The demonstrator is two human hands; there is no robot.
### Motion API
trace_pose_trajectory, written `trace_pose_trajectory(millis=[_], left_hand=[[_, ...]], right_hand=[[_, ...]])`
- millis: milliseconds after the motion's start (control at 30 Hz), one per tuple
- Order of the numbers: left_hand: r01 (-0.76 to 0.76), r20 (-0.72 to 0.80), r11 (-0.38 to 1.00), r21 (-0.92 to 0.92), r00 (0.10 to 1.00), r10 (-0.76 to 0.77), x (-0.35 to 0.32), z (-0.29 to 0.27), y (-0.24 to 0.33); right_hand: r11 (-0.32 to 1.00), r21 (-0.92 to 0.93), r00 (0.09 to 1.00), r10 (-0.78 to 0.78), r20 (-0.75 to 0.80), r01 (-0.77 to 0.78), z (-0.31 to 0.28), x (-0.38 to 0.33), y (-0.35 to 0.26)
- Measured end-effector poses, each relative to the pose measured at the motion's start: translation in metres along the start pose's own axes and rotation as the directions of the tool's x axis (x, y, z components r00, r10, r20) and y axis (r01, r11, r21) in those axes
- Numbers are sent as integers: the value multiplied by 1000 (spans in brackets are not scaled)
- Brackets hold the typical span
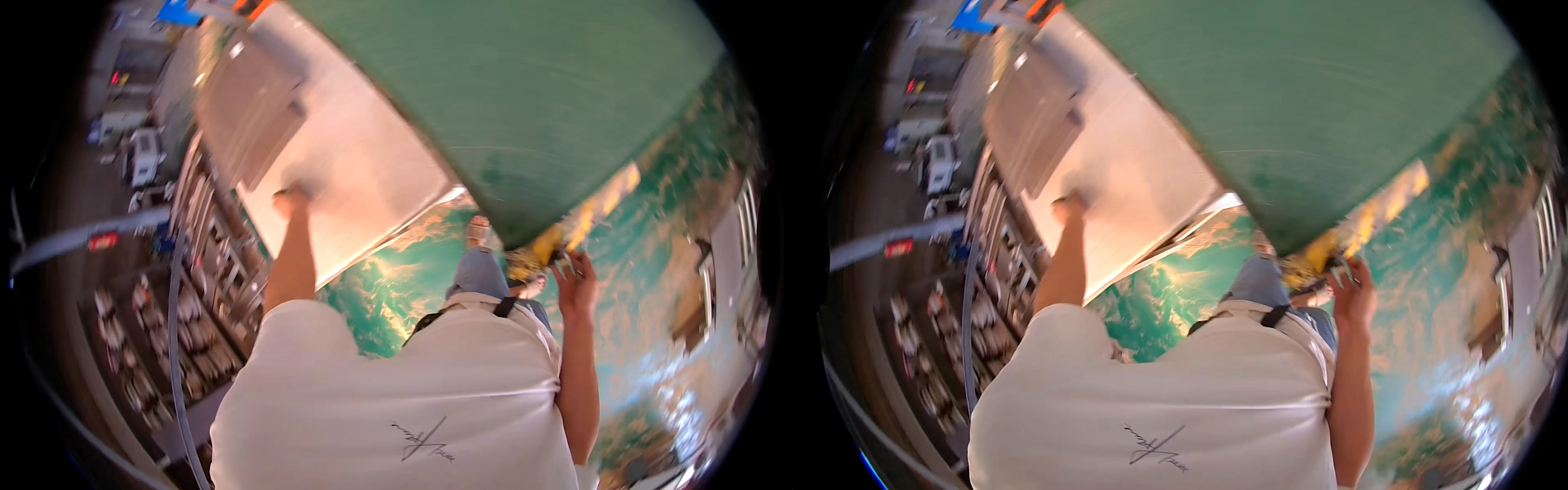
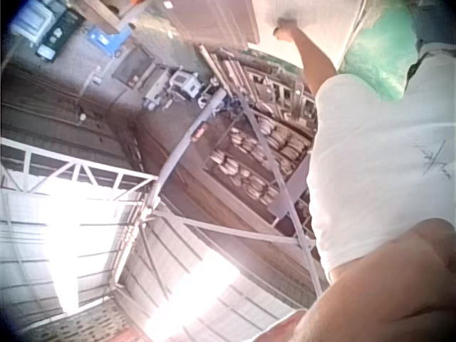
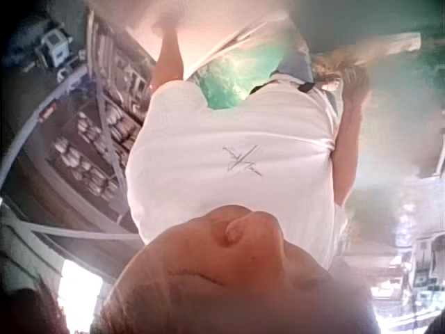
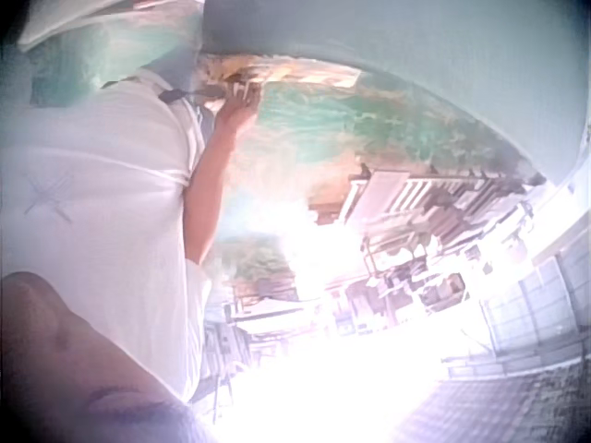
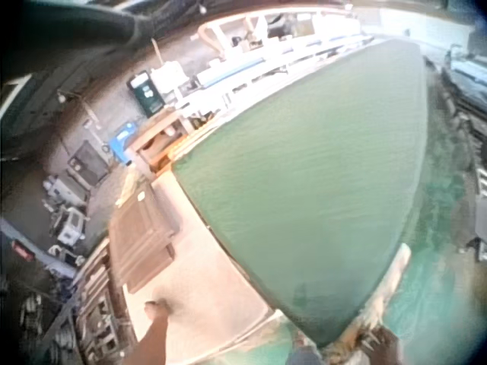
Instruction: The person repairs a component on a large piece of industrial machinery, using a hammer to tap parts into place and a multi-bit screwdriver to tighten screws.
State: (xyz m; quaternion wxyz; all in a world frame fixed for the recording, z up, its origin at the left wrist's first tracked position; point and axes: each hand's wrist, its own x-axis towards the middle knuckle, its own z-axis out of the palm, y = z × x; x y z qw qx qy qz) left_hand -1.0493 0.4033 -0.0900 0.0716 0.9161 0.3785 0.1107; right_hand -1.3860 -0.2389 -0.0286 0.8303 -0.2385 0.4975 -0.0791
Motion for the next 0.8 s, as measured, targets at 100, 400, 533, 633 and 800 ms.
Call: trace_pose_trajectory(millis=[100,400,533,633,800], left_hand=[[67,173,970,-232,985,-27,-21,24,8],[128,387,950,-286,922,-8,-22,2,-2],[-61,199,989,-133,976,87,-36,-28,7],[-44,274,813,-580,930,246,-111,-38,50],[-66,431,661,-748,709,558,-278,-123,141]], right_hand=[[999,-34,1000,-14,4,14,-11,0,-10],[997,-69,999,30,15,-29,-11,-9,-22],[992,-115,994,67,89,-57,-10,-4,-23],[992,-106,991,75,110,-63,-18,-4,-26],[984,-156,958,121,261,-82,-38,10,-31]])
